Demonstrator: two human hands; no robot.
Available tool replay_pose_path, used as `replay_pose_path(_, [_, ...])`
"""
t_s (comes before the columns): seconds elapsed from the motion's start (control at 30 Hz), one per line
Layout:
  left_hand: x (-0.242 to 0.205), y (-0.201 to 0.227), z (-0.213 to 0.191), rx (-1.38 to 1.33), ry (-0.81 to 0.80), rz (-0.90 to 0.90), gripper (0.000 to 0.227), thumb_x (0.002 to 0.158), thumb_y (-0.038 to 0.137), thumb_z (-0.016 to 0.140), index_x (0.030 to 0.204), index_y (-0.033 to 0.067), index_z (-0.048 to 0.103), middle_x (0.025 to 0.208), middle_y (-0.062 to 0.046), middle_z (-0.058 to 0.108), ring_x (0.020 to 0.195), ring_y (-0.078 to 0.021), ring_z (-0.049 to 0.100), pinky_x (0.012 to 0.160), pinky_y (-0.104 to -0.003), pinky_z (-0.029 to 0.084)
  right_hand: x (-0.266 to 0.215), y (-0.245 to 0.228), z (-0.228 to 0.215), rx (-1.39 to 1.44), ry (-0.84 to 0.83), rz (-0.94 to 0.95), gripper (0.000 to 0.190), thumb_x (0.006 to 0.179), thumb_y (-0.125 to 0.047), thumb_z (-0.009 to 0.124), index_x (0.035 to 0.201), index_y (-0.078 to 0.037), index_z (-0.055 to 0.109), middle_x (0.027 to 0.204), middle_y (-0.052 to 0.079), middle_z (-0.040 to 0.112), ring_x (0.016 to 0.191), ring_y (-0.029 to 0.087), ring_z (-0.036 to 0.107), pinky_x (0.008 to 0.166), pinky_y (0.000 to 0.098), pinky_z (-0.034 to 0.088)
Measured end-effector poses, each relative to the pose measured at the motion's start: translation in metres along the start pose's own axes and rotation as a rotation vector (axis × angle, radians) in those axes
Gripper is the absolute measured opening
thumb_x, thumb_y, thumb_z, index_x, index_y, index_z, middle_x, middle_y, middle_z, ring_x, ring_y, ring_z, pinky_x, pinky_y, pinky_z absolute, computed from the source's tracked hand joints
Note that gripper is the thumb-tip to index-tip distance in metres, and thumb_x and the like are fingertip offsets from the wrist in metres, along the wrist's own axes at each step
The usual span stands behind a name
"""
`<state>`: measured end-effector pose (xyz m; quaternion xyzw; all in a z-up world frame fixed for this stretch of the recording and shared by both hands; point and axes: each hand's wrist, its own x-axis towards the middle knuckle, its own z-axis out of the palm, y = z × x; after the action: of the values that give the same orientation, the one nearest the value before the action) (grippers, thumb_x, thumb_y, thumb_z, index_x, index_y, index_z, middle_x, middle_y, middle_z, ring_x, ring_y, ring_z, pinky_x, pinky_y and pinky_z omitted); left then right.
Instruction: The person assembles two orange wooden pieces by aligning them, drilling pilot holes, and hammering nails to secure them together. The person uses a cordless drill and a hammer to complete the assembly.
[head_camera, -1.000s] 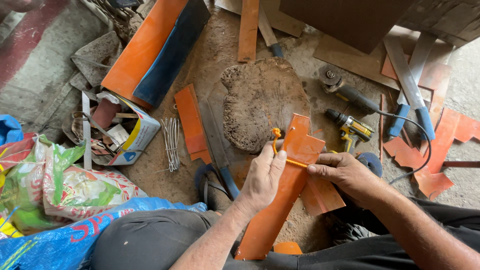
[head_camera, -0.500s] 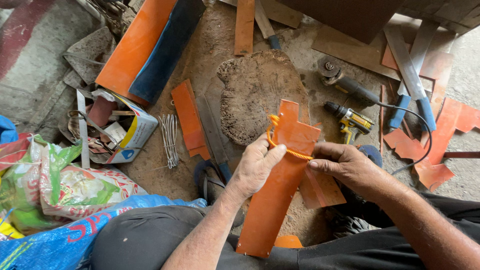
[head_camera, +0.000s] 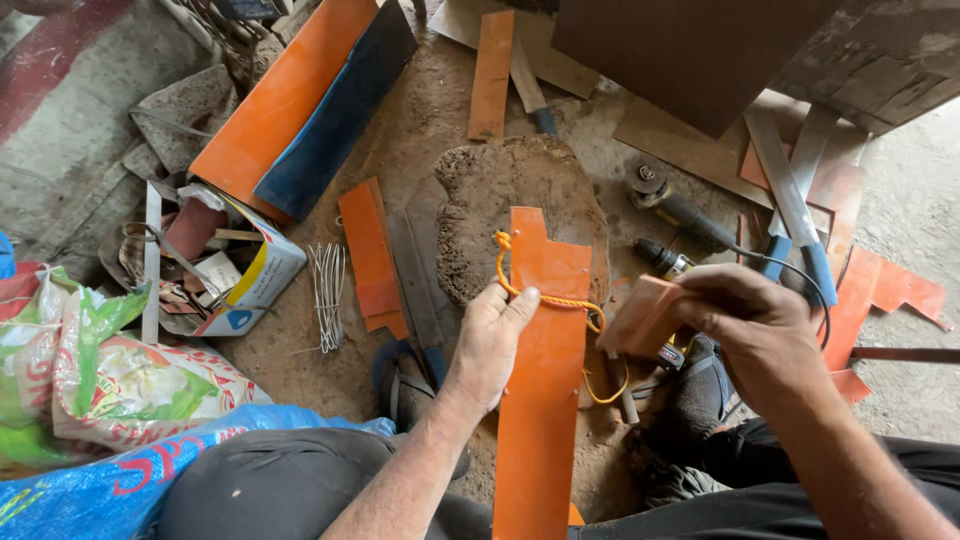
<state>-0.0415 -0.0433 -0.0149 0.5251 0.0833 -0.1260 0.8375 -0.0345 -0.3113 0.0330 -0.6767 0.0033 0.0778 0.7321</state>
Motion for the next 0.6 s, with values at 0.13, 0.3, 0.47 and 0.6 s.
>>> replay_pose_path(0.13, [-0.004, -0.008, 0.008, -0.03, -0.03, -0.053, 0.027, 0.103, 0.019, 0.056, 0.123, 0.0012, 0.064, 0.112, -0.002, 0.071, 0.1, -0.0074, 0.064, 0.091, -0.026, 0.053, -0.028, -0.012, 0.025, -0.386, 0.075, -0.5, 0.018, 0.094, 0.001, 0.075, 0.108, -0.004, 0.066, 0.111, 0.008, 0.07, 0.102, 0.017, 0.069, 0.096, 0.0301, 0.059])
replay_pose_path(0.3, [-0.009, -0.009, 0.017, -0.056, -0.059, -0.043, 0.029, 0.108, 0.021, 0.056, 0.125, -0.0012, 0.065, 0.111, -0.005, 0.068, 0.098, -0.0093, 0.06, 0.088, -0.028, 0.052, -0.029, -0.012, 0.05, -1.071, -0.194, -1.086, 0.026, 0.076, -0.001, 0.077, 0.099, -0.008, 0.067, 0.105, 0.01, 0.069, 0.101, 0.032, 0.069, 0.087, 0.0396, 0.057])
replay_pose_path(0.47, [-0.017, -0.005, 0.021, -0.243, -0.082, -0.087, 0.034, 0.107, 0.025, 0.052, 0.131, 0.0026, 0.06, 0.118, -0.005, 0.068, 0.104, -0.0087, 0.063, 0.092, -0.028, 0.053, -0.033, -0.007, 0.058, -1.124, -0.192, -0.987, 0.028, 0.073, -0.015, 0.076, 0.099, -0.009, 0.071, 0.11, 0.008, 0.069, 0.102, 0.029, 0.066, 0.09, 0.0489, 0.052])
replay_pose_path(0.6, [-0.019, -0.001, 0.023, -0.313, -0.09, -0.11, 0.036, 0.108, 0.027, 0.05, 0.134, 0.0032, 0.058, 0.12, -0.006, 0.067, 0.105, -0.0108, 0.064, 0.093, -0.031, 0.055, -0.036, -0.004, 0.06, -1.167, -0.193, -0.915, 0.028, 0.072, -0.017, 0.076, 0.099, -0.011, 0.073, 0.11, 0.006, 0.068, 0.102, 0.028, 0.064, 0.091, 0.0499, 0.05])
